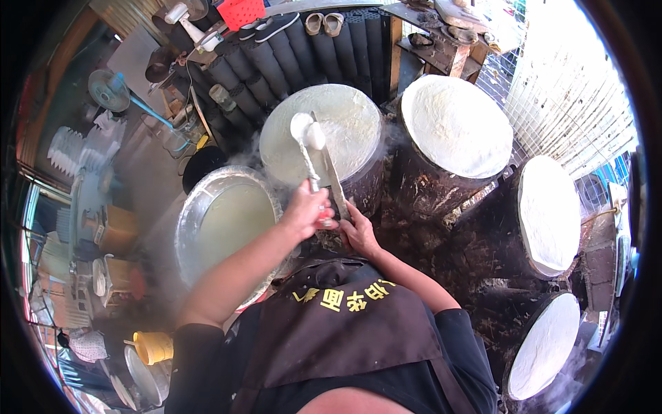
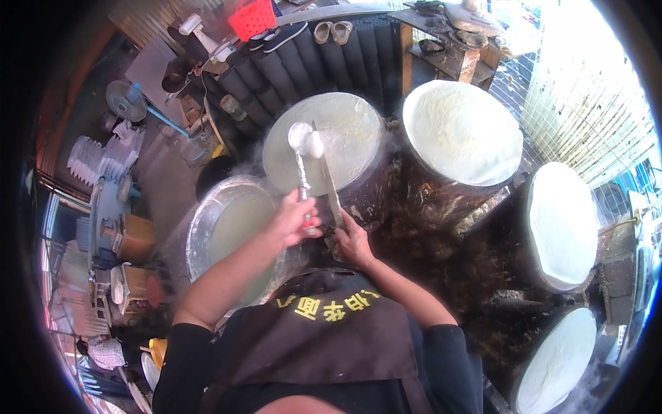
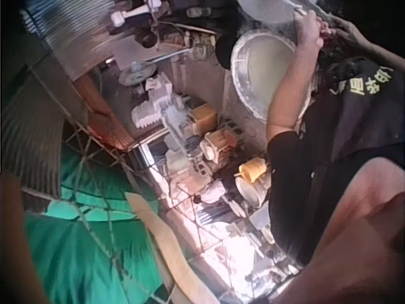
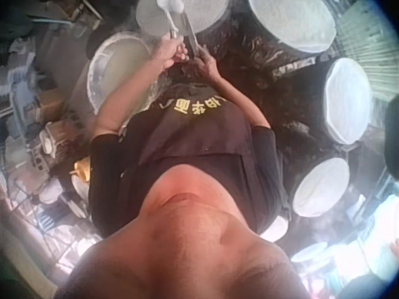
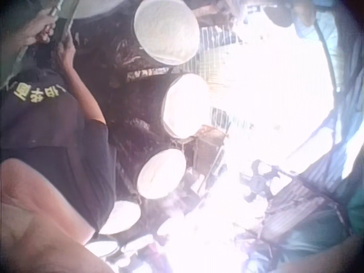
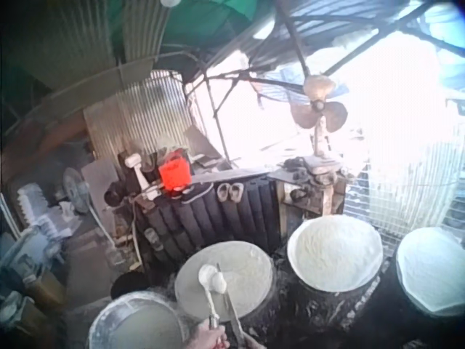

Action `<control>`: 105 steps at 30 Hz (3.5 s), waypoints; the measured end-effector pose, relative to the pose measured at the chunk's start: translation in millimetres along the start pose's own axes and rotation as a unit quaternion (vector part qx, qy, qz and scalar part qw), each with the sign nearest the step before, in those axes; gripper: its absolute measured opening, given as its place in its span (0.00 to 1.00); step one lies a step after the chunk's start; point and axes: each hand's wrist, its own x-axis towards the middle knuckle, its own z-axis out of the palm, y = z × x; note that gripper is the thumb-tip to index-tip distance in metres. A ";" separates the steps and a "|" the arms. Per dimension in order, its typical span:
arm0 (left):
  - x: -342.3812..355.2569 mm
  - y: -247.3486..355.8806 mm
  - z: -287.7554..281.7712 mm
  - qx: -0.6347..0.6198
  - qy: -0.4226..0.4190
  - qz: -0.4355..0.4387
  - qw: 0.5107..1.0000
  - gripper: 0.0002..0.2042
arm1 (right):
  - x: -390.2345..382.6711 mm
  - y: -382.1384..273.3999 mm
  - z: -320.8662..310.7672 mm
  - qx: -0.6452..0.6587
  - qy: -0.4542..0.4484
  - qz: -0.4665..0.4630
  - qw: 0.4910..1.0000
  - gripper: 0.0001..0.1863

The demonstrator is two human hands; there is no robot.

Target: The person ladles batter onto multiple hot griddles, spreads it into thin circular crepes, and removes the cooked crepes to a stack. The process is repeated continuously across several griddles.

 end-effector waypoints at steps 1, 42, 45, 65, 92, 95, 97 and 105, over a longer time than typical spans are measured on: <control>-2.0 -9.3 6.3 -0.068 -0.020 -0.008 0.997 0.06 | 0.5 -2.5 6.5 -0.013 -0.010 -0.016 1.000 0.28; -120.4 -17.2 -219.5 -0.239 -0.194 -0.081 0.948 0.22 | 8.2 -56.3 1.8 -0.421 0.138 -0.095 0.892 0.27; -107.4 -21.4 -205.8 -0.254 -0.214 -0.103 0.938 0.22 | -4.6 -75.4 24.6 -0.320 0.189 -0.259 0.892 0.29; -69.2 -15.5 -42.8 -0.276 -0.163 -0.136 0.937 0.21 | -5.3 -61.1 -313.5 -0.568 0.453 -0.144 0.672 0.28; -61.2 21.0 -26.2 -0.361 -0.207 -0.148 0.897 0.22 | -37.1 -64.1 -281.9 -0.567 0.229 -0.339 0.715 0.03; -51.2 23.5 -36.0 -0.325 -0.223 -0.171 0.903 0.22 | -89.8 -52.3 -235.0 -0.538 0.284 -0.289 0.739 0.03; -40.8 20.3 -54.9 -0.308 -0.247 -0.202 0.896 0.22 | -121.8 -54.3 -202.8 -0.552 0.305 -0.205 0.749 0.03; -23.7 16.9 -75.9 -0.130 -0.333 -0.211 0.910 0.22 | -241.1 -49.2 -64.6 -0.450 0.521 -0.102 0.718 0.06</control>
